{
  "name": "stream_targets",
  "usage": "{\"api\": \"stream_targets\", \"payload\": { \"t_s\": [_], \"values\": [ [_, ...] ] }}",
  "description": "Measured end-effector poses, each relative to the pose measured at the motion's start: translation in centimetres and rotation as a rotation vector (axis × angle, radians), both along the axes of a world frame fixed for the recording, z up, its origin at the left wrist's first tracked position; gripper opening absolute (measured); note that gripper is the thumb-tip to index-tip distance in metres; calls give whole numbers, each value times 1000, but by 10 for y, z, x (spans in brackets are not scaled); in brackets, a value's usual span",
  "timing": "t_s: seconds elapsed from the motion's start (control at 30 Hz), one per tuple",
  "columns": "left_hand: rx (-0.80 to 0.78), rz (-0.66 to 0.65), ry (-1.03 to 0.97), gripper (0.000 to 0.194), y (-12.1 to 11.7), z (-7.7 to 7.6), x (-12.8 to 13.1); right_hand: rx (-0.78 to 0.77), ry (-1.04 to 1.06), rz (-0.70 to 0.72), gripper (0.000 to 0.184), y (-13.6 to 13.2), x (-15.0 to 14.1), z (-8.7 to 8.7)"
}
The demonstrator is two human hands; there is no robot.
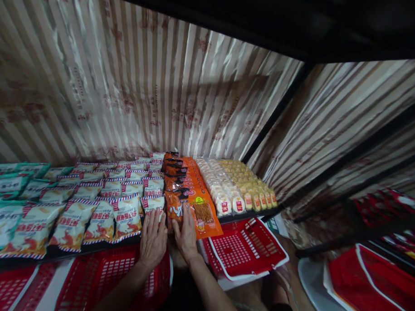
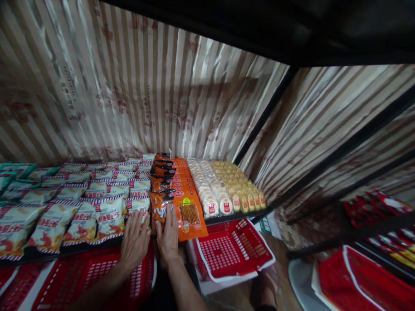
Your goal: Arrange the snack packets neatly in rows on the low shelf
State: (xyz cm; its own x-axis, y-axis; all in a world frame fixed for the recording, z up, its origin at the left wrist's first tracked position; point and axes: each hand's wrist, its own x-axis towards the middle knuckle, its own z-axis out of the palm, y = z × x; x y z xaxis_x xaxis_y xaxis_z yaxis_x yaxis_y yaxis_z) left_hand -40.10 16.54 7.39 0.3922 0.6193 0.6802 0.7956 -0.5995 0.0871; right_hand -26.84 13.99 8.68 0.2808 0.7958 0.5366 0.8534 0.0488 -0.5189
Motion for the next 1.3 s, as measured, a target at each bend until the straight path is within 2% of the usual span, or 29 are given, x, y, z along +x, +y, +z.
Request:
{"api": "stream_targets", "payload": {
  "t_s": [0.13,0.4,0.67,0.73,0.8,0.97,1.13,1.3],
  "values": [
    [-4,-15,8,51,1,-2,-2,9,-6,16,65,2,3,-3],
    [-36,7,16,48,-4,8,-4,-25,-5,22,66,0,3,1],
    [-56,-27,107,53,-6,14,-16,128,-159,-104,61,-2,-17,3],
    [-37,-10,97,52,-7,15,-23,153,-213,-56,59,-4,-28,6],
    [-15,5,85,51,-9,15,-33,146,-255,50,57,-6,-43,9],
    [-20,113,33,54,-10,12,-68,123,-293,261,55,0,-78,10],
    [-63,116,23,54,-3,10,-94,18,-257,274,47,13,-93,2],
    [-99,76,18,59,-4,6,-98,-1,-264,224,47,11,-95,5]
  ]
}}
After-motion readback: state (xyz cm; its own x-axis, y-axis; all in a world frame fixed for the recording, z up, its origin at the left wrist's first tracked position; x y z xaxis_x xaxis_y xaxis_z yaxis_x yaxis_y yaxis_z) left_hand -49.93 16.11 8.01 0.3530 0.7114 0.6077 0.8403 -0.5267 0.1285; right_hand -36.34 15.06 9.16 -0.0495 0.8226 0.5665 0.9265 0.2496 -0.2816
